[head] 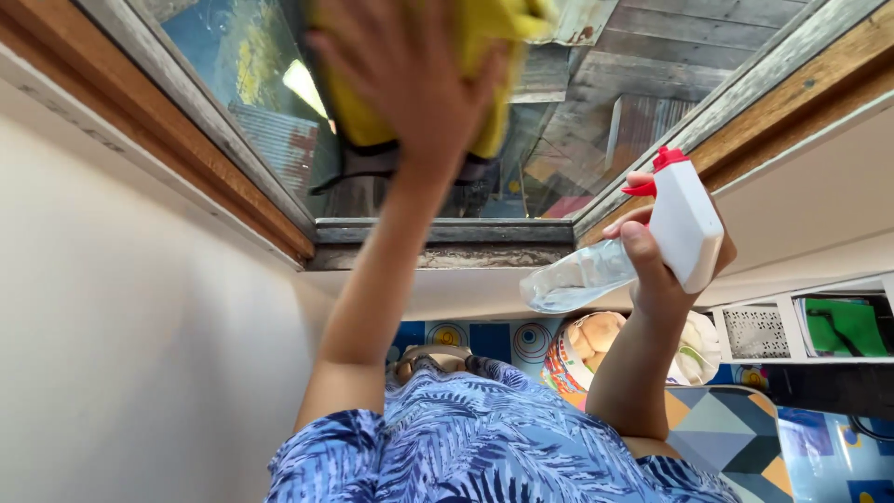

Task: The person sprays a window with a cleaning solution and wipes the glass with a cloth. They switch to a yellow cloth and continue wiping the window surface until the end of the clip.

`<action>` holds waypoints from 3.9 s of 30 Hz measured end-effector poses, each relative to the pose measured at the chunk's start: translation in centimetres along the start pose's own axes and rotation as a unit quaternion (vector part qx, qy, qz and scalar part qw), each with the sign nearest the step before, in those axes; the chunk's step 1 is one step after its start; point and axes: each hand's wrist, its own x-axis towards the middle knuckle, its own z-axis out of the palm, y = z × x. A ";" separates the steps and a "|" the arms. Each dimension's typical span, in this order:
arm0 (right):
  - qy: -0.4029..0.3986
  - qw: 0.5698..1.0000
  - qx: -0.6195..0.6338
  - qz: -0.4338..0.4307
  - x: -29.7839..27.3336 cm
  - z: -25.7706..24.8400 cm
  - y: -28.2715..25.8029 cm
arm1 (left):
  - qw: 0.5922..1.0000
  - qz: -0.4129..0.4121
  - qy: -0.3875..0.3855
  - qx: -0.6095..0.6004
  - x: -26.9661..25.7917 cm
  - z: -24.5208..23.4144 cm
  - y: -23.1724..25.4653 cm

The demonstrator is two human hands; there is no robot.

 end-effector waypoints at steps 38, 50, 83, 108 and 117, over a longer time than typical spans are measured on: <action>-0.010 1.000 -0.018 -0.003 -0.2 -0.1 -0.5 | 0.988 0.023 0.121 -0.092 -2.3 2.3 -2.5; -0.024 1.000 0.000 0.003 -0.8 0.9 0.6 | 0.920 0.382 -0.046 -0.071 -8.5 3.6 -4.1; 0.082 0.995 -0.048 -0.017 -0.2 -3.0 -0.5 | 0.941 0.337 -0.034 -0.022 0.3 -3.1 9.8; 0.087 0.994 -0.059 -0.014 -0.8 -4.1 0.4 | 0.880 0.447 0.091 -0.130 -1.6 -3.3 12.6; 0.077 0.996 -0.041 0.009 -0.8 -3.7 0.5 | 0.882 0.469 0.046 -0.021 -2.1 -1.0 6.4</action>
